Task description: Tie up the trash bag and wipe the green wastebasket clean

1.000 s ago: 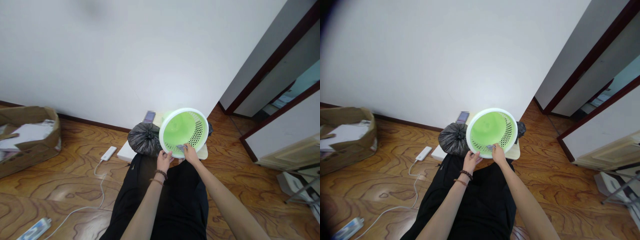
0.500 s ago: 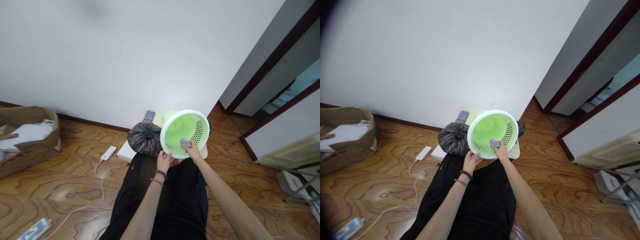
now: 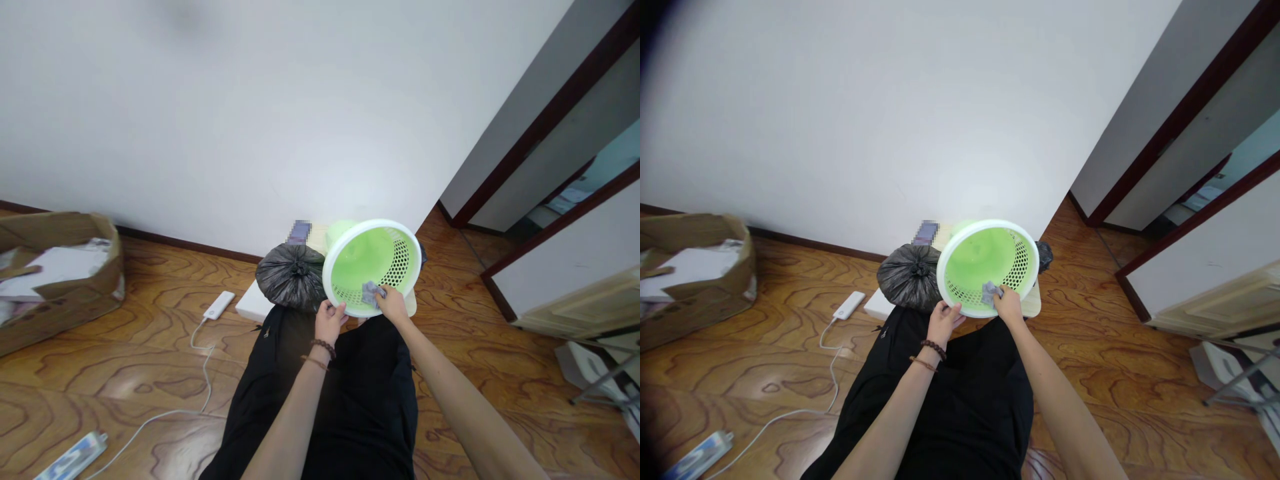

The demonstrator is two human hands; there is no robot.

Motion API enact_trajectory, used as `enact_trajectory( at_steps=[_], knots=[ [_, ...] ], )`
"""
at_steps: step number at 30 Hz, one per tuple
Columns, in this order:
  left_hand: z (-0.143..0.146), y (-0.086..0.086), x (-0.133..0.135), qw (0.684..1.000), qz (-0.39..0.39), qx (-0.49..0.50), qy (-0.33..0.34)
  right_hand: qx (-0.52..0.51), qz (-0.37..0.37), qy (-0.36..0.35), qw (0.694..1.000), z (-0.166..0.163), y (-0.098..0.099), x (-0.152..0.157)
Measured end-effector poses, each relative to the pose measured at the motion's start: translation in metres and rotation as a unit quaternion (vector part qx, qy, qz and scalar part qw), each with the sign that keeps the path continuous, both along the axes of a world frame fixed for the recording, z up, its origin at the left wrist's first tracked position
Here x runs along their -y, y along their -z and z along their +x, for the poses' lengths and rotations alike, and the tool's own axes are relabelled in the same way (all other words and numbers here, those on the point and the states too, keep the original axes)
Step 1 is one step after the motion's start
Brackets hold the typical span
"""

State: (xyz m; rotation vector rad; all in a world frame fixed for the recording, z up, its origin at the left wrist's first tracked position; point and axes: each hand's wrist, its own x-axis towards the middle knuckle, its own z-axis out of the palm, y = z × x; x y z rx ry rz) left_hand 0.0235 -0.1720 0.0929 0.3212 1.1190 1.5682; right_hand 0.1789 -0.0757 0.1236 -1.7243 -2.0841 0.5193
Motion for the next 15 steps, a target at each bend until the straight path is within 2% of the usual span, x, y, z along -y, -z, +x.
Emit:
enact_trajectory(
  at_steps=[3,5,9,15],
  knots=[
    [0.0,-0.001,0.0,1.0,0.001,0.004,-0.001,-0.086,-0.058,0.001,0.995,-0.002,0.003,-0.001],
    [0.0,-0.002,-0.001,1.0,-0.001,0.007,-0.002,-0.092,-0.065,-0.009,0.994,-0.005,0.003,-0.001],
    [0.0,-0.004,-0.001,1.0,-0.007,0.004,-0.002,0.039,0.016,-0.016,0.999,-0.009,-0.005,0.003],
    [0.001,-0.005,-0.001,1.0,-0.011,-0.001,0.004,0.173,0.104,-0.028,0.979,-0.009,-0.01,0.01]
  ],
)
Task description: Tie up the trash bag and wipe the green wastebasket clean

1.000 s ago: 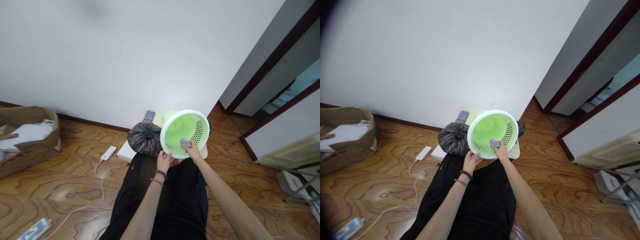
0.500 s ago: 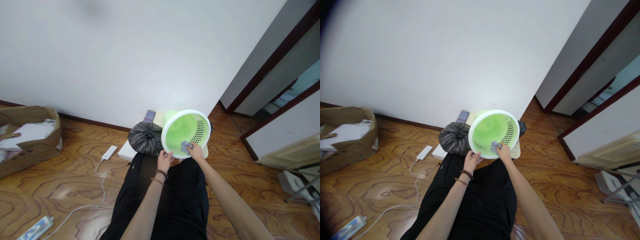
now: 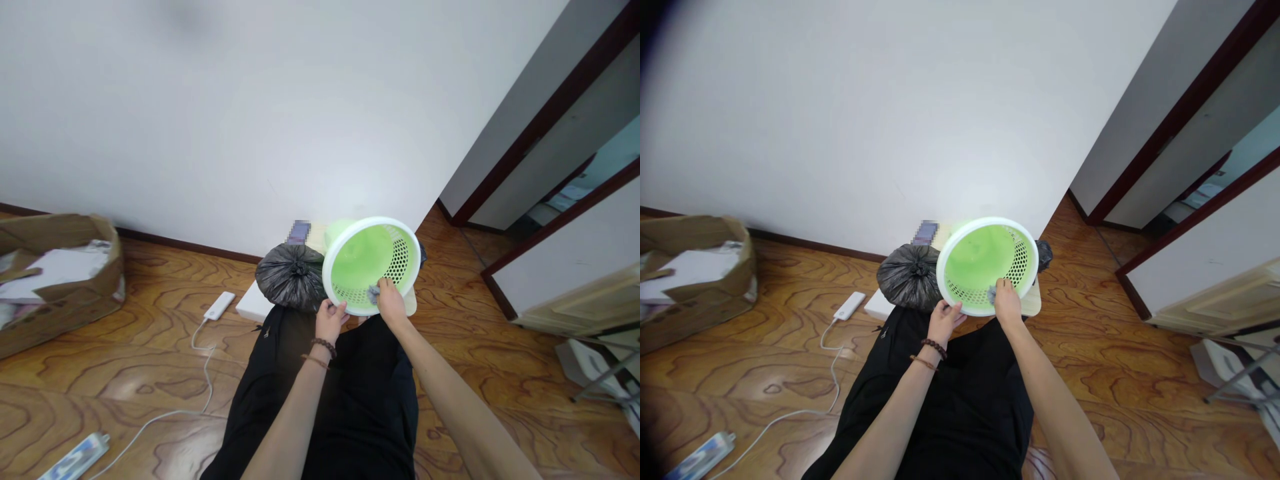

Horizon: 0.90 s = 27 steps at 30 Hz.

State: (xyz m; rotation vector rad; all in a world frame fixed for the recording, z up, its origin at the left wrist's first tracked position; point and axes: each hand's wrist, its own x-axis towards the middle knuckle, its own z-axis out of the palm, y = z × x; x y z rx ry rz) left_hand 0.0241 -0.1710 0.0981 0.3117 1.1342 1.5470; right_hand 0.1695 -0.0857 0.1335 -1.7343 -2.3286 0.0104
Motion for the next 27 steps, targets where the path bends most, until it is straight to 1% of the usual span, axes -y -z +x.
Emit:
enact_trajectory(
  at_steps=[3,6,10,12,16,19,23,27],
  knots=[
    [0.0,-0.001,0.0,1.0,0.001,-0.001,0.002,0.019,-0.003,-0.047,0.999,-0.001,0.006,0.002],
    [0.001,0.0,0.0,1.0,0.009,0.004,0.002,0.024,-0.03,-0.095,0.995,-0.004,0.012,0.004],
    [0.002,0.002,-0.001,1.0,0.018,0.003,0.003,0.037,-0.054,-0.12,0.991,-0.008,0.014,0.01],
    [0.003,0.003,-0.001,1.0,0.02,0.006,0.003,0.045,-0.055,-0.115,0.991,-0.01,0.014,0.012],
    [0.003,0.003,0.0,1.0,0.021,0.017,0.001,0.059,-0.052,-0.083,0.994,-0.013,0.015,0.012],
    [0.001,0.001,0.001,1.0,0.014,0.017,-0.002,0.053,-0.049,-0.077,0.994,-0.014,0.016,0.01],
    [-0.001,-0.002,0.001,1.0,0.008,0.017,-0.006,0.011,-0.064,-0.07,0.995,-0.011,0.013,0.004],
    [-0.001,-0.002,0.001,1.0,0.003,0.021,-0.007,-0.053,-0.084,-0.027,0.995,-0.005,0.009,-0.005]
  ],
)
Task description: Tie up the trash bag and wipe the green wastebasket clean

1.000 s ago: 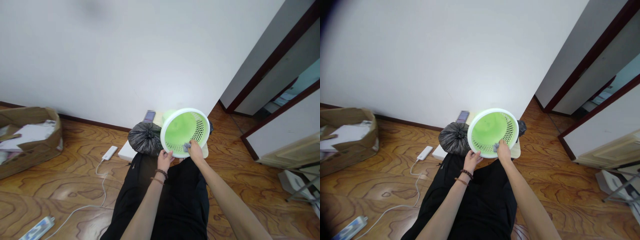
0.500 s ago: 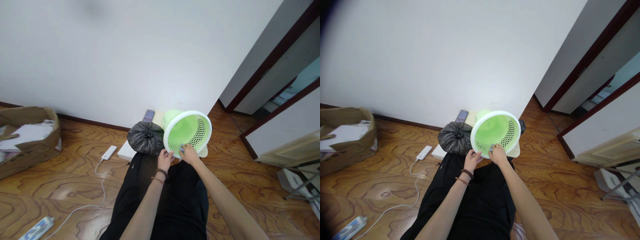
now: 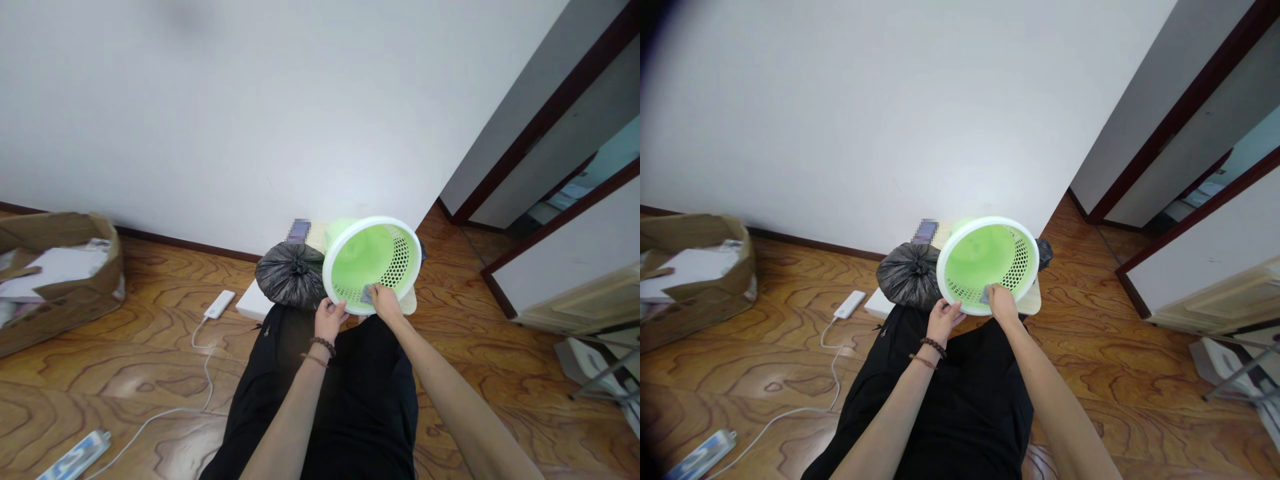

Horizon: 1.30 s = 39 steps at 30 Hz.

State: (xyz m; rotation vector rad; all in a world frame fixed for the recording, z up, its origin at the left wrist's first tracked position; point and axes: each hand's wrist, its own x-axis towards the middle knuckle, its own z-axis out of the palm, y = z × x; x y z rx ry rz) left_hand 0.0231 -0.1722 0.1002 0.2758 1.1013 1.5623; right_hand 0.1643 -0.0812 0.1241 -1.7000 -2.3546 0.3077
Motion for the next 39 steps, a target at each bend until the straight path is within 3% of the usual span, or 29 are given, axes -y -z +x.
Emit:
enact_trajectory(
  at_steps=[4,9,13,16,21,25,28,34,36,39],
  knots=[
    [0.0,0.002,0.0,1.0,-0.001,0.003,-0.002,-0.044,-0.005,0.043,0.998,0.004,0.001,-0.007],
    [0.0,0.001,0.001,1.0,0.003,0.001,0.001,-0.042,-0.025,0.013,0.999,0.003,0.003,-0.009],
    [0.0,-0.001,0.002,1.0,0.001,-0.008,0.006,-0.067,0.087,0.011,0.994,0.006,-0.009,-0.003],
    [0.0,0.001,0.001,1.0,0.003,-0.007,0.002,-0.026,0.142,-0.03,0.989,0.01,-0.017,0.003],
    [0.0,0.007,0.0,1.0,0.008,0.005,-0.007,0.083,0.043,-0.11,0.99,0.006,-0.002,0.01],
    [0.001,0.011,0.001,1.0,0.02,-0.003,0.004,0.057,-0.024,-0.125,0.99,-0.007,0.017,0.019],
    [0.002,0.013,0.002,0.999,0.028,-0.017,0.008,0.007,-0.03,-0.15,0.988,-0.015,0.022,0.028],
    [0.001,0.015,0.003,0.999,0.032,-0.018,0.004,0.043,-0.04,-0.231,0.971,-0.005,0.005,0.027],
    [0.001,0.014,0.002,0.999,0.04,-0.013,0.008,0.089,-0.01,-0.254,0.963,0.005,-0.005,0.019],
    [0.0,0.009,0.001,0.999,0.041,-0.013,0.013,0.145,0.064,-0.234,0.959,0.024,-0.018,0.005]
  ],
)
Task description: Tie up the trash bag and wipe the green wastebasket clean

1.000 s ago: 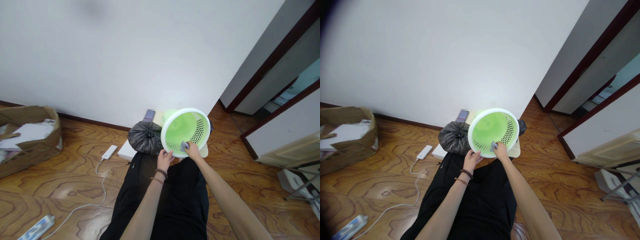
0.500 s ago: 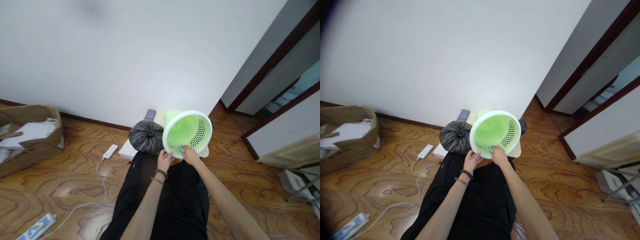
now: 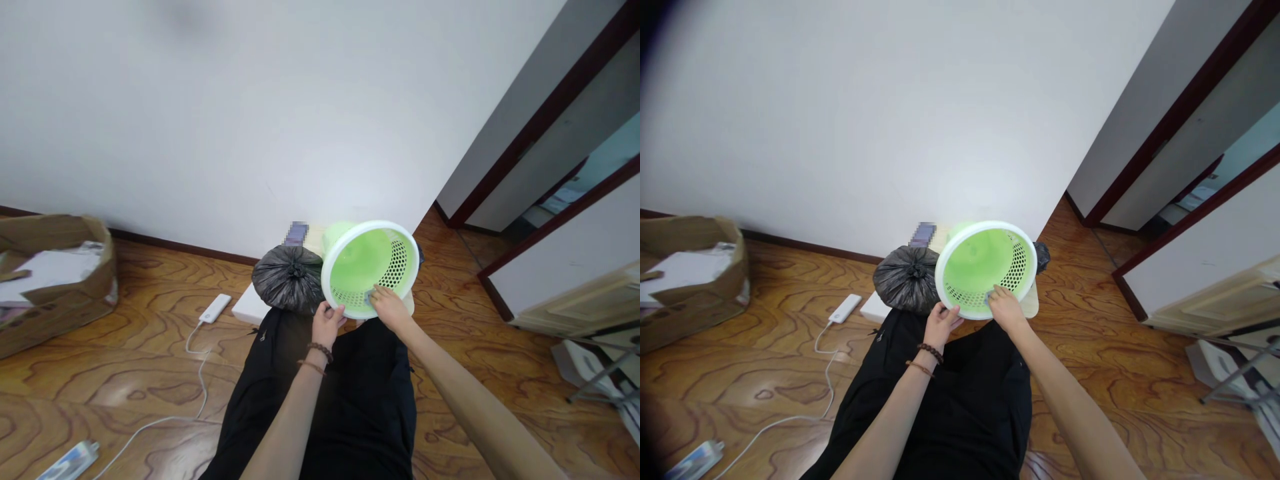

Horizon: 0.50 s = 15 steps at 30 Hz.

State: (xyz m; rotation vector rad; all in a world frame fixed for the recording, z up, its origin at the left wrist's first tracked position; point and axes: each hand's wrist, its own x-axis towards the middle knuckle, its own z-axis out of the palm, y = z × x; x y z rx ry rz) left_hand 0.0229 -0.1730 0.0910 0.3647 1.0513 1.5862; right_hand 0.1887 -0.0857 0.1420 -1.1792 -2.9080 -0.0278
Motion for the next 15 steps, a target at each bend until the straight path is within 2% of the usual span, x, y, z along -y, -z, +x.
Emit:
enact_trajectory(
  at_steps=[4,7,9,11,13,15],
  knots=[
    [-0.003,-0.003,-0.002,1.0,-0.01,-0.003,-0.004,-0.022,0.099,0.055,0.993,0.023,-0.004,-0.013],
    [-0.002,0.0,-0.003,1.0,-0.013,0.0,-0.007,-0.044,0.108,0.111,0.987,0.023,0.009,-0.011],
    [0.001,0.004,-0.003,1.0,-0.007,0.004,-0.004,-0.052,0.076,0.155,0.984,0.01,0.022,-0.005],
    [0.003,0.008,-0.002,1.0,0.0,0.006,0.0,-0.061,0.006,0.187,0.98,-0.008,0.034,0.004],
    [0.004,0.012,-0.001,1.0,0.006,0.001,0.004,-0.088,-0.078,0.181,0.976,-0.028,0.044,0.013],
    [0.003,0.014,-0.001,1.0,0.011,-0.012,0.009,-0.128,-0.134,0.146,0.972,-0.042,0.048,0.021]
  ],
)
